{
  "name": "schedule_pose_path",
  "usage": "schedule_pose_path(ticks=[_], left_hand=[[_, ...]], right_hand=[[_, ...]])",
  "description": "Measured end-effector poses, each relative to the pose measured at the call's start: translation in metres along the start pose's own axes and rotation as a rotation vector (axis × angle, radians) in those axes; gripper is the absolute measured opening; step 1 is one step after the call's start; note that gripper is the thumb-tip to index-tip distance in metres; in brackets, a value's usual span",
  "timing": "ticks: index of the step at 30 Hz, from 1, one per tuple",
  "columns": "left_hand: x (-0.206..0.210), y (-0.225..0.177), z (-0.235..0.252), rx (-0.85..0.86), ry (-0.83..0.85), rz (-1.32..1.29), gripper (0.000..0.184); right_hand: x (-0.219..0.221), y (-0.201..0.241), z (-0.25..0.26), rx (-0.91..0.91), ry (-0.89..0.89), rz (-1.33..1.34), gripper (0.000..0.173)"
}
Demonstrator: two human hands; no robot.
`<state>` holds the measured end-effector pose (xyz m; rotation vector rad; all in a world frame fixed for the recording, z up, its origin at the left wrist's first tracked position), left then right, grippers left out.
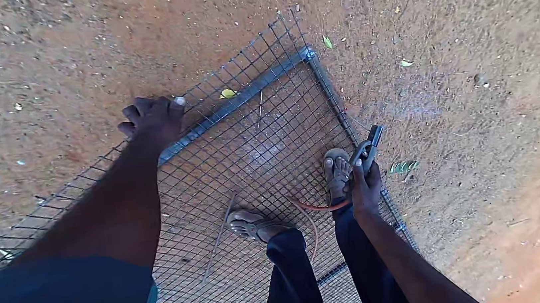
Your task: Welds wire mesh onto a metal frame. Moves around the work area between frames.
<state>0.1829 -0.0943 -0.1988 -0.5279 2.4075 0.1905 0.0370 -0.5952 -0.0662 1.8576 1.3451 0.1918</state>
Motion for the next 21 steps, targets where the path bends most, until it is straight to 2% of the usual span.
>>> schedule_pose_path(ticks=[10,13,17,21], left_hand=[[-0.003,-0.0009,-0.0032,0.005,0.002,-0.009,0.079],[-0.0042,-0.0011,-0.0044,0.013,-0.02,-0.014,0.078],[-0.0002,0.001,0.0002,0.019,-0.03,-0.021,0.078],[0.0011,0.005,0.0034,0.014,-0.018,0.0,0.083]], right_hand=[[-0.0061,-0.0029,-0.0021,-0.018,-0.019,-0.11,0.048],[-0.004,0.0001,0.0,-0.042,-0.012,-0.087,0.046],[-0.0031,-0.0055,0.0013,0.032,0.033,-0.035,0.046],[-0.0015,0.0015,-0.0001,-0.01,-0.011,-0.005,0.042]])
Point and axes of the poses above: each hand's wrist, its own z-axis towards the middle knuckle, its own x-axis out of the palm, y = z × x, the point moved 8 cm from there along z, towards the middle knuckle, and after that the axes turned 9 degrees about z, right-handed, at the moved point
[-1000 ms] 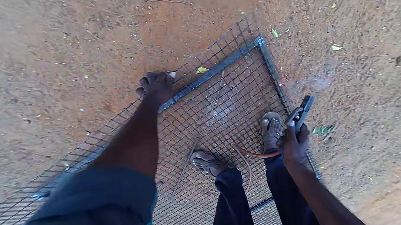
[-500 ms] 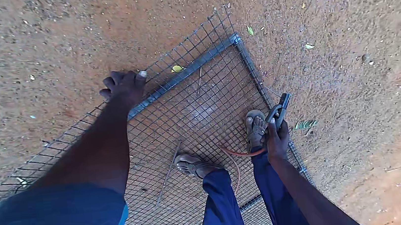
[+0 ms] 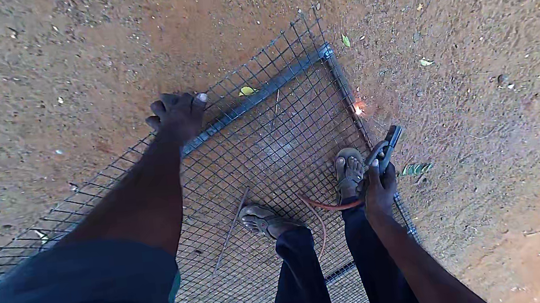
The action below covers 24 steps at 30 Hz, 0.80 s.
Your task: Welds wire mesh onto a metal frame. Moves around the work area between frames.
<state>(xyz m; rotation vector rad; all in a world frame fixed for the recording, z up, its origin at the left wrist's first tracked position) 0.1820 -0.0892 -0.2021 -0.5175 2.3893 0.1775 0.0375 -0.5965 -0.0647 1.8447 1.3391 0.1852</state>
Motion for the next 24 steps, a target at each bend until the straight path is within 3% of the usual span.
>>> schedule_pose_path(ticks=[16,24], left_hand=[[0.003,0.0,0.001,-0.019,0.03,-0.007,0.09],[0.003,0.0,0.001,-0.011,0.041,-0.004,0.092]], right_hand=[[-0.002,0.002,-0.008,0.115,0.051,-0.112,0.049],[0.0,-0.006,0.004,0.033,0.038,-0.014,0.042]])
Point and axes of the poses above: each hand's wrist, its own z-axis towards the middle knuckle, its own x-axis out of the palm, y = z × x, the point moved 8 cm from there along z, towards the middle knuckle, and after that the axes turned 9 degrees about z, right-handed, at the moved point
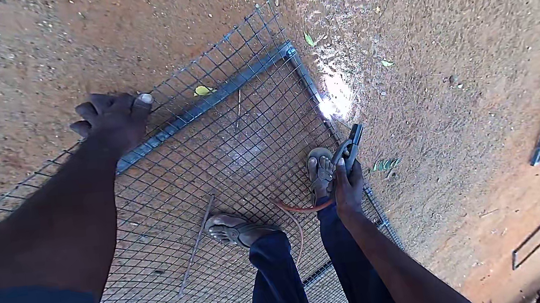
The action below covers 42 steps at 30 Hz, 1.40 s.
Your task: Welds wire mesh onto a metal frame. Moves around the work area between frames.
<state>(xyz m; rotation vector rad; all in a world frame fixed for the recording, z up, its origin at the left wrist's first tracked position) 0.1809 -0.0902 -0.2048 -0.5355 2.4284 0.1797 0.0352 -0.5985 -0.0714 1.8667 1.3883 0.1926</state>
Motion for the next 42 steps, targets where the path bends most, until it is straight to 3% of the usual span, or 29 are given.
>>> schedule_pose_path(ticks=[4,8,21,32,37,42], left_hand=[[-0.002,-0.002,-0.003,0.016,-0.021,-0.021,0.087],[-0.005,-0.005,-0.007,0.026,-0.053,-0.011,0.083],[-0.004,-0.003,-0.004,0.027,-0.037,0.005,0.089],[0.002,0.003,0.003,0.022,-0.033,0.001,0.093],[-0.007,-0.006,-0.012,0.019,-0.027,-0.043,0.084],[-0.008,-0.007,-0.012,0.026,-0.037,-0.037,0.084]], right_hand=[[0.001,0.002,-0.005,0.038,0.013,-0.042,0.046],[-0.001,0.009,-0.003,-0.068,-0.013,-0.051,0.046],[0.0,0.002,0.0,-0.042,0.001,0.004,0.038],[-0.003,-0.004,0.0,-0.005,-0.02,-0.042,0.046],[-0.002,0.009,-0.003,-0.095,-0.037,-0.045,0.043],[-0.004,0.004,0.0,-0.044,-0.025,0.011,0.042]])
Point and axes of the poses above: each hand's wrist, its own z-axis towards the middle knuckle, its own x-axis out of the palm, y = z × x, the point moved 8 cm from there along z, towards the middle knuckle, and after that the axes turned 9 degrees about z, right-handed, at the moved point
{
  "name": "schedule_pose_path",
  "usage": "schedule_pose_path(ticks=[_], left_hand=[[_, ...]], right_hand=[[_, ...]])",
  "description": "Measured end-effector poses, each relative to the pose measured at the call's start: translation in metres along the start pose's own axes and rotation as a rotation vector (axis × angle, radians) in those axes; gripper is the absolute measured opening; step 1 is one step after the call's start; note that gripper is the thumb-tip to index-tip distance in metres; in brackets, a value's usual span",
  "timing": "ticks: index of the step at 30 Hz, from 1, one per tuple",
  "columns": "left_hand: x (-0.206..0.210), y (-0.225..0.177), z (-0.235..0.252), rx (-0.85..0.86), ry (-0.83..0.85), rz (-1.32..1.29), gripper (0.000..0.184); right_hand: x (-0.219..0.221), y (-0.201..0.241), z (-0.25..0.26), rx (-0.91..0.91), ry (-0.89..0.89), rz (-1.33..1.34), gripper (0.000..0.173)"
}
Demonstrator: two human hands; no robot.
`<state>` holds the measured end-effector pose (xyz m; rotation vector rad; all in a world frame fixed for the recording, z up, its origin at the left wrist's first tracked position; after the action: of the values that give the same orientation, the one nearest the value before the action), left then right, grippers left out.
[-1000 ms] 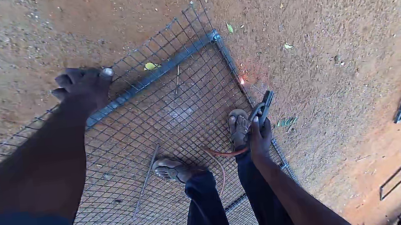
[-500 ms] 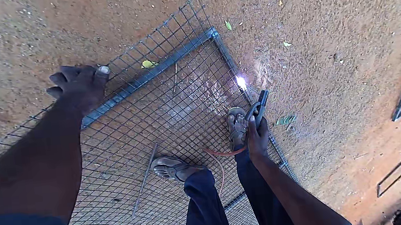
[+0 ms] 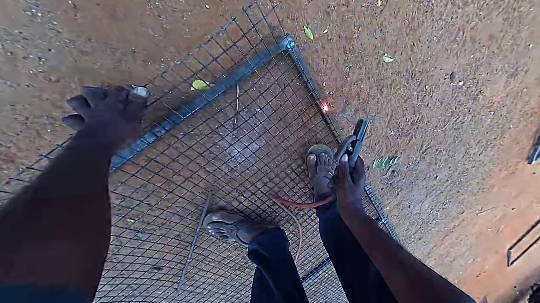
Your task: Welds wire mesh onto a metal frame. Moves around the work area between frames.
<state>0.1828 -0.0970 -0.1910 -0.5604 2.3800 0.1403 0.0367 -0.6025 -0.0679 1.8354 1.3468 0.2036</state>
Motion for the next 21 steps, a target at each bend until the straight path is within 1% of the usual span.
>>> schedule_pose_path(ticks=[2,7,12,17,21], left_hand=[[-0.001,-0.0015,-0.0017,0.016,-0.001,0.004,0.086],[0.0017,0.0004,0.0011,0.012,0.009,0.014,0.092],[0.0038,0.0026,0.0044,0.017,0.005,0.036,0.092],[0.0049,0.0041,0.0048,0.006,0.021,0.019,0.094],[0.0048,0.0046,0.0064,-0.007,0.021,0.023,0.092]], right_hand=[[0.0004,-0.0022,-0.0003,0.018,0.0,-0.006,0.044],[0.0021,-0.005,0.0001,0.017,0.012,-0.018,0.042],[0.0026,-0.0066,0.0005,0.03,0.016,-0.025,0.043],[0.0029,-0.0033,0.0015,-0.019,0.012,-0.094,0.045],[0.0062,-0.0023,-0.001,0.014,0.04,-0.037,0.042]])
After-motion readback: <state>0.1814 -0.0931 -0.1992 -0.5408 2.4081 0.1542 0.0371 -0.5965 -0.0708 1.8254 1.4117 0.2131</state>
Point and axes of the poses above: each hand's wrist, its own z-axis towards the middle knuckle, its own x-axis out of the palm, y = z × x, the point moved 8 cm from there along z, towards the middle knuckle, and after that the axes turned 9 degrees about z, right-handed, at the moved point
